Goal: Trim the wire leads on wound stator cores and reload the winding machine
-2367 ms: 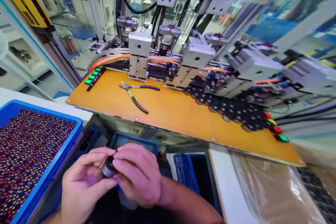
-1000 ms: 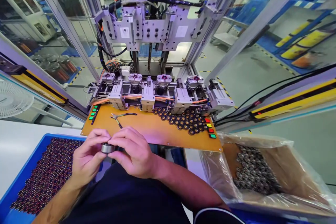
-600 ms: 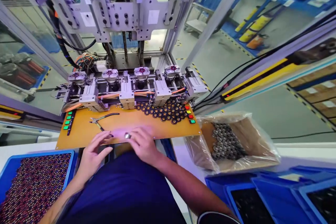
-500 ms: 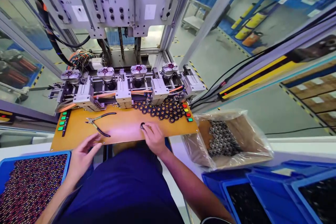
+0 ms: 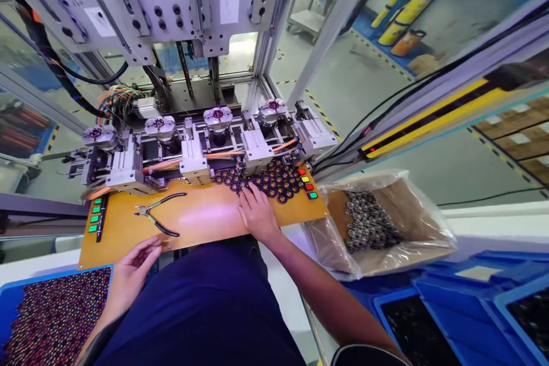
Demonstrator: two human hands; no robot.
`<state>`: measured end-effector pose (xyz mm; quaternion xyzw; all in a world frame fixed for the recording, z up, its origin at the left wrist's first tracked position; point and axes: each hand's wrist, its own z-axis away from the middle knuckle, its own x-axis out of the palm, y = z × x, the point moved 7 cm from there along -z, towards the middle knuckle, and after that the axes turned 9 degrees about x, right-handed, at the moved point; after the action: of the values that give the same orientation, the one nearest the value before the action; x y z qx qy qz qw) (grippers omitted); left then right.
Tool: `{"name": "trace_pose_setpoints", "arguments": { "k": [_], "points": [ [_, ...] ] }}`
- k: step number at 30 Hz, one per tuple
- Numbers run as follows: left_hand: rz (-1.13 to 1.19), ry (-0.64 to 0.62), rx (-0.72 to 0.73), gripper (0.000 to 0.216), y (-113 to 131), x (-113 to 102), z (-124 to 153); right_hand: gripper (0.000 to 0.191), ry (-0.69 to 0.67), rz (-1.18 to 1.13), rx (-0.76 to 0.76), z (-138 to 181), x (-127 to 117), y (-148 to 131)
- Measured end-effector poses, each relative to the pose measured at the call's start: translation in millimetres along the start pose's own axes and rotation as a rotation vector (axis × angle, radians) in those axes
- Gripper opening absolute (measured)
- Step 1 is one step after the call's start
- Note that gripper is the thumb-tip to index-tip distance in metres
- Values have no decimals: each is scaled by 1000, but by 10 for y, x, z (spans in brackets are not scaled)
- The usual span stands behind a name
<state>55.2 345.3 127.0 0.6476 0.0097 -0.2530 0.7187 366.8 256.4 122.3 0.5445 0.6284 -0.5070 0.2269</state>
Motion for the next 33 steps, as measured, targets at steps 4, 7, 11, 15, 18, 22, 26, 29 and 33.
{"name": "trace_pose_setpoints", "arguments": {
  "k": [4, 7, 11, 15, 18, 22, 26, 29, 33],
  "points": [
    [41, 23, -25, 42, -7, 28, -23, 40, -12, -132, -106, -66, 70, -445],
    [76, 69, -38, 38, 8, 14, -30, 62, -117, -240, -229, -218, 387, -935],
    [143, 136, -67, 37, 16, -46, 50, 102, -265, -265, -265, -446, 865, -1412],
    [232, 221, -122, 38, -68, -128, 194, 83, -371, -268, -217, -496, 1064, -1590],
    [323, 251, -165, 41, -132, -135, 239, 50, -435, -330, -212, -489, 1066, -1637],
    [487, 214, -180, 52, -79, -65, 163, 34, -463, -499, -186, -504, 901, -1687],
    [635, 142, -103, 58, 109, 1, 54, 40, -491, -740, -161, -419, 518, -1813],
    [699, 90, -13, 52, 271, -7, 14, 45, -523, -882, -109, -359, 208, -1894],
    [750, -71, 74, 40, 528, 2, -6, 43, -747, -1144, 149, -350, 73, -1860]
  ]
}}
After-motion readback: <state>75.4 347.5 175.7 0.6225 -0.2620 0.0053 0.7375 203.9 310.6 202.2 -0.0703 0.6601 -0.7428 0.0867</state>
